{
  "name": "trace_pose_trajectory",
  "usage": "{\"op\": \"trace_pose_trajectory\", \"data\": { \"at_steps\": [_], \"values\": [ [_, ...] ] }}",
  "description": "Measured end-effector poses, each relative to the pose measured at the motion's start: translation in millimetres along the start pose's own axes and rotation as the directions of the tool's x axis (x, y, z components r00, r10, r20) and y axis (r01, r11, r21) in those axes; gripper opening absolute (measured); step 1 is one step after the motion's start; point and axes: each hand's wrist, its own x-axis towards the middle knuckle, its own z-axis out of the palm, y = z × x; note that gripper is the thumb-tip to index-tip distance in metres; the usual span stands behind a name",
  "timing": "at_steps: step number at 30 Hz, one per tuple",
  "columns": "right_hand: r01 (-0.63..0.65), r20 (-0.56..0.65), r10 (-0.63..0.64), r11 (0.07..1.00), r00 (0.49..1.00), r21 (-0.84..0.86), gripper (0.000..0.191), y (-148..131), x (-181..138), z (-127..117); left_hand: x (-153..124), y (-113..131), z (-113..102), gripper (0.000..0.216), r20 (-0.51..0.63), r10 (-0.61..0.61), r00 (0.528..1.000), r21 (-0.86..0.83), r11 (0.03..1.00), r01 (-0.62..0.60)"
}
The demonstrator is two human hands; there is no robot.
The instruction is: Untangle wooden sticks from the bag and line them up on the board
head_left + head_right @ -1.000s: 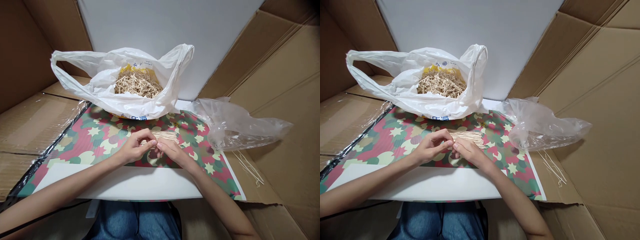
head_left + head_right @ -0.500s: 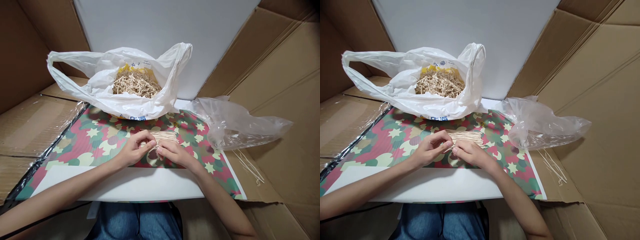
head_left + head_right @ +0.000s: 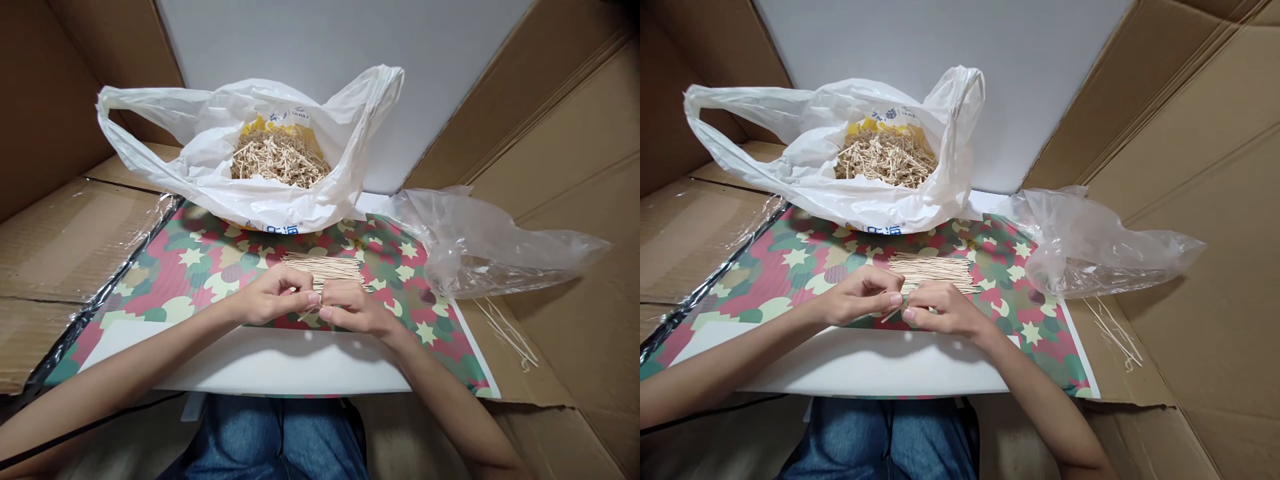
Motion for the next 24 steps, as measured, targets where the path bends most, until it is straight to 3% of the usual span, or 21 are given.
{"op": "trace_pose_trajectory", "data": {
  "at_steps": [5, 12, 18, 24],
  "values": [
    [0.002, -0.082, -0.005, 1.000, 0.997, -0.030, 0.039, -0.8, -0.1, 2.9, -0.5, 1.2, 4.1, 0.041, -0.070, -0.061, 0.996, -0.162, 0.986, 0.049],
    [0.021, -0.179, -0.040, 0.994, 0.983, -0.109, 0.037, 4.2, -2.5, 6.7, -3.8, -5.6, 2.2, 0.035, -0.170, -0.053, 0.984, -0.218, 0.976, 0.015],
    [0.063, -0.169, -0.129, 0.936, 0.977, -0.347, 0.032, 4.8, -4.8, -1.0, -3.6, -4.0, -3.8, 0.034, -0.170, -0.054, 0.984, -0.082, 0.996, 0.040],
    [0.080, -0.177, -0.222, 0.808, 0.959, -0.583, 0.029, 9.0, -7.3, -5.6, -4.0, -4.1, -7.4, 0.021, -0.175, 0.088, 0.981, 0.167, 0.984, -0.059]
  ]
}}
